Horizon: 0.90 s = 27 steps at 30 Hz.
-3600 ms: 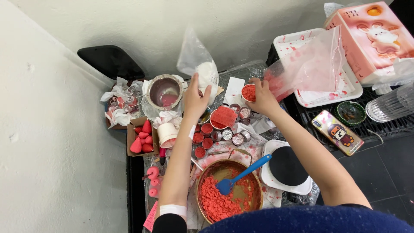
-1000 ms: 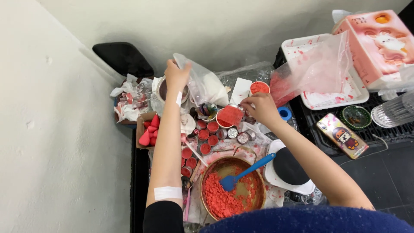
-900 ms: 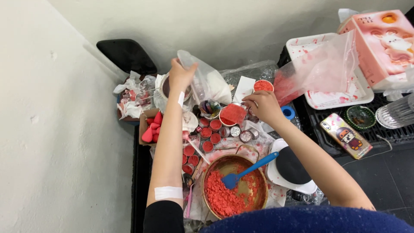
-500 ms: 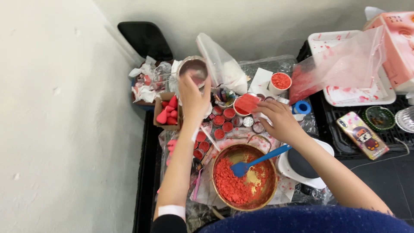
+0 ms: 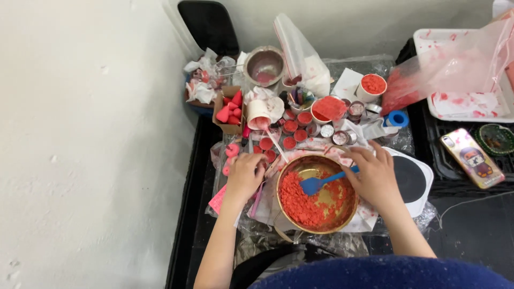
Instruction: Scooping red wax crumbs from a bowl into a small plastic cup using a spatula and a spoon.
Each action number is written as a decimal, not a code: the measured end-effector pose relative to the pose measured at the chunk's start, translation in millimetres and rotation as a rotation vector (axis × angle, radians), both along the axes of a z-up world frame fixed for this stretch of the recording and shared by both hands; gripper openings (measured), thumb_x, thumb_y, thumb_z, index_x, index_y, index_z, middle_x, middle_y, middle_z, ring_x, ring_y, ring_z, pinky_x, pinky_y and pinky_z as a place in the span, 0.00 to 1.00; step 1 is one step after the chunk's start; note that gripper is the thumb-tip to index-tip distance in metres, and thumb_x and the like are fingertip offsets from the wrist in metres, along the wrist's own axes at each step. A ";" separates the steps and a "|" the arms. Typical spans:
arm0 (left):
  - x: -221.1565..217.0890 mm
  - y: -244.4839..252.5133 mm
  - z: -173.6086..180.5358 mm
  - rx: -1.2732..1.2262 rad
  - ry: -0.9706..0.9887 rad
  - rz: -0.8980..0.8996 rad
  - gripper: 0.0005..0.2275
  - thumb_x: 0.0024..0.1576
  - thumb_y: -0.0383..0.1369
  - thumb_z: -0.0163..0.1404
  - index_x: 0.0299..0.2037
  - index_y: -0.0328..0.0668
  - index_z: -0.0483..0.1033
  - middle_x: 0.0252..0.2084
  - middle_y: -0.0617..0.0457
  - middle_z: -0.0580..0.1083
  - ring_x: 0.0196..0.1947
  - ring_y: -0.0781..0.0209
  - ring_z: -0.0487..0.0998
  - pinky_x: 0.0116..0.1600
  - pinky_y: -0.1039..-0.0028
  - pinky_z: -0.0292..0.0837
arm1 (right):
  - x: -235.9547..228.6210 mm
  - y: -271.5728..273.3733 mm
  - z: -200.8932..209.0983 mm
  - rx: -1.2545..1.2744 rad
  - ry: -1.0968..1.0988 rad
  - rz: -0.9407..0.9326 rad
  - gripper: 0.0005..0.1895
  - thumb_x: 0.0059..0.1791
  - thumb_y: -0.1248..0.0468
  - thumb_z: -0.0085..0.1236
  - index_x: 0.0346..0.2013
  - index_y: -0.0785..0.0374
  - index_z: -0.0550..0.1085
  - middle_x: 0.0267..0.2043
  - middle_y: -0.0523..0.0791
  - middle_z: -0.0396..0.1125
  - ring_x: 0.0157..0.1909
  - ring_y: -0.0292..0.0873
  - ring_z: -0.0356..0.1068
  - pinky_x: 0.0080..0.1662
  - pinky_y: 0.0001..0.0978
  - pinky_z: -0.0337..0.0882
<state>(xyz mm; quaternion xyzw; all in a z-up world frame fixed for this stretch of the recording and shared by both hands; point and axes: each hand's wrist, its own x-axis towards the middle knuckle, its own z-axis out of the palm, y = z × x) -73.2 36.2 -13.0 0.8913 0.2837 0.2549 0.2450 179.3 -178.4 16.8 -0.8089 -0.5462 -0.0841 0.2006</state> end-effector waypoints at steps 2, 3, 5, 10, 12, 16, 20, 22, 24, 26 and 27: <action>-2.8 -3.4 -3.8 0.013 0.008 0.022 0.09 0.56 0.31 0.52 0.46 0.47 0.80 0.35 0.51 0.80 0.42 0.51 0.79 0.52 0.59 0.64 | -11.1 -0.5 -2.7 0.019 0.021 0.034 0.14 0.46 0.58 0.64 0.45 0.52 0.79 0.59 0.43 0.71 0.70 0.60 0.59 0.66 0.56 0.58; -4.4 -5.6 -6.2 0.019 0.020 0.038 0.09 0.57 0.32 0.53 0.47 0.48 0.80 0.34 0.50 0.79 0.40 0.50 0.79 0.51 0.60 0.65 | -17.0 -1.3 -4.5 0.030 0.046 0.063 0.09 0.45 0.58 0.65 0.40 0.50 0.80 0.58 0.41 0.71 0.71 0.60 0.59 0.67 0.55 0.58; 2.5 -9.4 -9.8 0.014 0.031 0.040 0.09 0.58 0.34 0.54 0.47 0.48 0.81 0.33 0.50 0.79 0.39 0.51 0.78 0.52 0.60 0.65 | -19.9 2.4 -13.7 0.045 0.049 0.117 0.08 0.43 0.58 0.66 0.37 0.50 0.81 0.56 0.40 0.72 0.70 0.59 0.59 0.67 0.56 0.58; 31.4 2.1 -4.4 0.083 0.000 -0.008 0.10 0.55 0.39 0.58 0.43 0.47 0.81 0.38 0.51 0.79 0.42 0.53 0.77 0.52 0.60 0.64 | -30.4 17.3 -9.2 0.092 0.168 0.242 0.07 0.41 0.59 0.68 0.33 0.52 0.83 0.52 0.40 0.74 0.66 0.56 0.62 0.64 0.55 0.60; 43.6 17.8 -5.5 0.358 0.026 0.105 0.16 0.48 0.41 0.59 0.43 0.44 0.79 0.47 0.51 0.76 0.49 0.54 0.74 0.52 0.56 0.62 | -32.5 25.4 -1.4 0.074 0.248 0.306 0.09 0.42 0.60 0.67 0.36 0.56 0.83 0.52 0.42 0.74 0.66 0.57 0.61 0.64 0.53 0.60; 73.2 68.0 -22.6 0.508 0.049 0.266 0.16 0.53 0.37 0.57 0.49 0.41 0.76 0.51 0.48 0.74 0.48 0.50 0.71 0.52 0.59 0.63 | -31.1 64.3 -4.3 0.104 0.250 0.349 0.09 0.42 0.60 0.66 0.36 0.57 0.83 0.48 0.44 0.75 0.63 0.58 0.65 0.60 0.53 0.64; 90.8 97.1 -29.4 0.588 0.304 0.399 0.13 0.56 0.28 0.53 0.51 0.40 0.74 0.42 0.51 0.76 0.48 0.52 0.74 0.53 0.61 0.64 | -41.4 133.1 -36.2 -0.098 0.177 0.183 0.10 0.46 0.54 0.66 0.33 0.56 0.78 0.35 0.45 0.75 0.46 0.52 0.72 0.48 0.50 0.70; 93.9 102.9 -23.1 0.645 0.291 0.415 0.15 0.54 0.28 0.53 0.52 0.38 0.74 0.37 0.50 0.76 0.45 0.52 0.74 0.53 0.60 0.63 | -49.9 161.8 -48.6 -0.165 0.094 0.161 0.13 0.44 0.53 0.67 0.32 0.58 0.77 0.32 0.46 0.75 0.45 0.52 0.72 0.45 0.50 0.69; 95.0 107.5 -15.2 0.745 0.221 0.436 0.14 0.49 0.29 0.53 0.47 0.39 0.76 0.32 0.52 0.76 0.43 0.52 0.75 0.52 0.60 0.63 | -57.5 181.7 -57.2 -0.172 0.121 0.189 0.32 0.32 0.53 0.71 0.46 0.59 0.72 0.31 0.50 0.74 0.41 0.54 0.73 0.43 0.52 0.70; 97.4 117.0 -19.3 0.718 0.207 0.397 0.11 0.50 0.29 0.53 0.43 0.41 0.75 0.34 0.51 0.76 0.42 0.51 0.75 0.54 0.60 0.64 | -47.6 197.7 -97.5 -0.262 0.140 0.127 0.28 0.37 0.58 0.67 0.50 0.60 0.70 0.33 0.50 0.74 0.41 0.55 0.75 0.40 0.52 0.72; 98.8 120.9 -22.1 0.686 0.194 0.360 0.07 0.51 0.30 0.54 0.39 0.43 0.75 0.36 0.50 0.76 0.42 0.51 0.75 0.55 0.60 0.64 | -42.6 204.8 -118.2 -0.357 0.158 0.067 0.26 0.43 0.64 0.62 0.54 0.61 0.67 0.36 0.51 0.74 0.41 0.56 0.76 0.38 0.52 0.74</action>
